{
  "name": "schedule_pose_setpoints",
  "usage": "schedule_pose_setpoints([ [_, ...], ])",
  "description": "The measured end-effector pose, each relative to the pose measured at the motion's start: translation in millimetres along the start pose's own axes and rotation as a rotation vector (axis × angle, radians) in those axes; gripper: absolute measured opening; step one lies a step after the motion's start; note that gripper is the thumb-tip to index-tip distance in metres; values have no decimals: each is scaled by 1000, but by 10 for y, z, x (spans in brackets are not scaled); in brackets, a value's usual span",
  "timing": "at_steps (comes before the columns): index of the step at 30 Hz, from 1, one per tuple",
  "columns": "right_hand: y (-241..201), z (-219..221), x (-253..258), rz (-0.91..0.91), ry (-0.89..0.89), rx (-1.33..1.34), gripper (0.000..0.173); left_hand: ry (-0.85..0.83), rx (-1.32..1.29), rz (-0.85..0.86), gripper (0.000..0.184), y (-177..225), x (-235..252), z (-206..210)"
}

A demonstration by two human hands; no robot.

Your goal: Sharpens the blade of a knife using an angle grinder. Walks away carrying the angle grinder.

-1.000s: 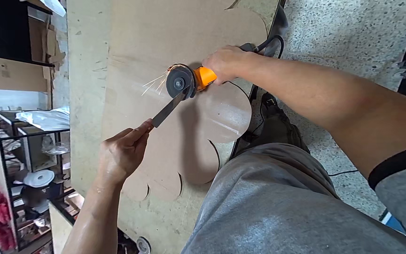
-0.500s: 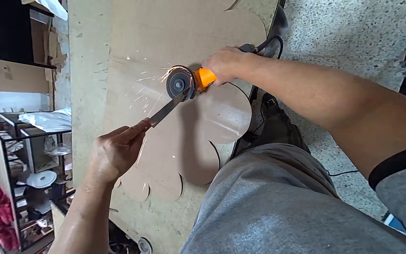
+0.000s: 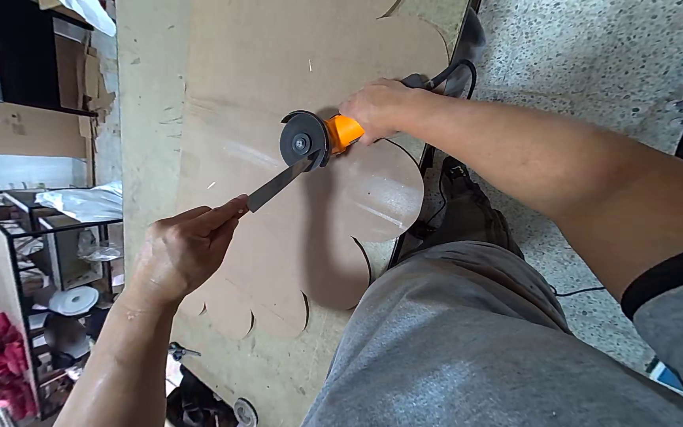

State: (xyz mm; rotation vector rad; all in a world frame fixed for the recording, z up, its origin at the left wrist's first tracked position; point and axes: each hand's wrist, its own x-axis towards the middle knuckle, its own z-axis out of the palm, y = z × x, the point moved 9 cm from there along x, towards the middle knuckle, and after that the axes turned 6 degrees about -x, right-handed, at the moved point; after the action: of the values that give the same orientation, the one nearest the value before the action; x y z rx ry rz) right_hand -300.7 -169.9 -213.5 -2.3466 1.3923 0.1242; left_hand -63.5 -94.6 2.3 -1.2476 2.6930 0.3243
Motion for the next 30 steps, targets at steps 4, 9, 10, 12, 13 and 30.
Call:
schedule_pose_setpoints([
  [4,3,17,17,0,-5,-4,57,-10,23,8,34,15,31,-22],
  [9,10,25,28,-3,3,-1,57,-23,38,25,35,44,57,-51],
  [10,8,22,28,-4,4,-1,56,-27,41,26,35,46,58,-54],
  [12,3,17,25,-4,-1,-3,56,-26,41,32,35,49,57,-61],
  [13,1,15,21,-2,-6,-4,56,-26,42,36,35,49,55,-64],
  [30,-4,-8,13,3,13,-14,55,142,-682,-427,36,-663,-784,590],
])
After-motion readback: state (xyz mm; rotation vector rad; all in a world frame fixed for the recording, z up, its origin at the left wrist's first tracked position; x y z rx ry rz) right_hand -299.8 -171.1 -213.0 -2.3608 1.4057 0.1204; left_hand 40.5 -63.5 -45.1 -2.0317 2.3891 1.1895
